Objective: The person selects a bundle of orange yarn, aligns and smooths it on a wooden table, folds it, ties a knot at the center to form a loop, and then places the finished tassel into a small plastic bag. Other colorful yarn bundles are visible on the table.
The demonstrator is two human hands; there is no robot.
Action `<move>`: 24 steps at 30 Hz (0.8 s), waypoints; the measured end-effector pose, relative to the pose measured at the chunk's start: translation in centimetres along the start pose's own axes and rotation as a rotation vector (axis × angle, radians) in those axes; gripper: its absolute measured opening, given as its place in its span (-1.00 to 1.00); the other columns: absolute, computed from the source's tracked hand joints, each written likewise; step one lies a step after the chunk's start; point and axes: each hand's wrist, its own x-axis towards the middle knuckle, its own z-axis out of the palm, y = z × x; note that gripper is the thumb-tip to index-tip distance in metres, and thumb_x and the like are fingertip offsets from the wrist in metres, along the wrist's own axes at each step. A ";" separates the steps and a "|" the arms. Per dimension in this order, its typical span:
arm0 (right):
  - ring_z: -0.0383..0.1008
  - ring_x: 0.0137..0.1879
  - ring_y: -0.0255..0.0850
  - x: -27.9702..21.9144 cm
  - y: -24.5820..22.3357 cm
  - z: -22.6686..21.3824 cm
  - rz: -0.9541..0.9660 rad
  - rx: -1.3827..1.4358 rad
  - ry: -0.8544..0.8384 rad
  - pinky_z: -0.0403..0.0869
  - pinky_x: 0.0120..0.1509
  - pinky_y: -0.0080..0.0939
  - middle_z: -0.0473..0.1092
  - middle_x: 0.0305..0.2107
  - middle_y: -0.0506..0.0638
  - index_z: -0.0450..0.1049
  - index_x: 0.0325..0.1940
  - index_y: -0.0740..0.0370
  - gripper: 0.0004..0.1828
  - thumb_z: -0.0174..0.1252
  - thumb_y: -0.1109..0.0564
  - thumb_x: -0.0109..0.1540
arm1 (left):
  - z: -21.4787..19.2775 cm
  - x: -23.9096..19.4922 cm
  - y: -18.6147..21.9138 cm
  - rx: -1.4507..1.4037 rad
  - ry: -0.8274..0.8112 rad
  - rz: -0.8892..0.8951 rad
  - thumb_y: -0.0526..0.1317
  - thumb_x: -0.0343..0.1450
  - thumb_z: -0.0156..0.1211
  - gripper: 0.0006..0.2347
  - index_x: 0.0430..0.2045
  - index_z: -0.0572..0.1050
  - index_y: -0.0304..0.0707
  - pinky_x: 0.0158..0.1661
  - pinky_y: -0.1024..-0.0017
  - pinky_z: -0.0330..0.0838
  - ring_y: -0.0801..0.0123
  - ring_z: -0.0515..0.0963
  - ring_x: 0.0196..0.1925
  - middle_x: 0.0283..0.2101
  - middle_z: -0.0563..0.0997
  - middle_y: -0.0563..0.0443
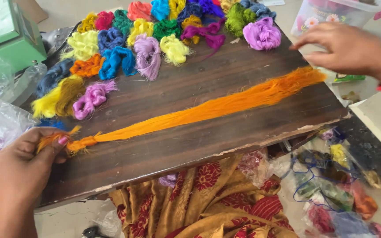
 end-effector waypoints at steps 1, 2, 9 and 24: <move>0.45 0.20 -0.07 0.5 -3.6 -2.4 0.003 0.006 0.001 0.41 0.30 -0.10 0.44 0.05 0.09 0.53 0.30 0.02 -0.52 0.19 0.02 0.27 | -0.3 -0.2 0.0 0.006 -0.002 0.002 -0.35 0.49 0.22 -0.88 -0.14 0.61 -0.36 -0.35 0.56 0.40 0.54 0.51 -0.43 -0.39 0.62 0.02; 0.46 0.17 -0.05 0.9 -7.2 -4.9 -0.132 0.282 0.001 0.40 0.26 -0.07 0.47 0.02 0.08 0.53 0.21 0.09 -0.53 0.20 -0.05 0.23 | -0.6 -0.3 -0.1 0.094 0.030 0.010 -0.33 0.50 0.24 -0.88 -0.14 0.63 -0.34 -0.35 0.56 0.41 0.55 0.53 -0.43 -0.40 0.64 0.02; 0.48 0.04 0.01 2.4 -14.8 -6.6 -0.309 0.360 -0.024 0.42 0.12 0.02 0.47 -0.11 0.06 0.56 0.03 0.15 -0.45 0.37 -0.16 0.06 | -2.3 -0.9 -1.8 0.494 0.215 0.272 -0.29 0.57 0.26 -0.91 -0.15 0.65 -0.29 -0.21 0.46 0.51 0.47 0.69 -0.33 -0.34 0.70 -0.05; 0.30 -0.44 -0.31 1.4 -11.5 -4.0 -0.039 1.593 -0.611 0.32 -0.37 -0.27 0.42 -0.40 -0.03 0.30 0.17 0.31 -0.70 -0.05 0.11 0.40 | -1.8 -0.9 -0.9 1.079 0.276 0.277 -0.20 0.53 0.18 -0.89 -0.21 0.67 -0.02 -0.25 0.20 0.53 0.04 0.66 -0.27 -0.31 0.67 -0.10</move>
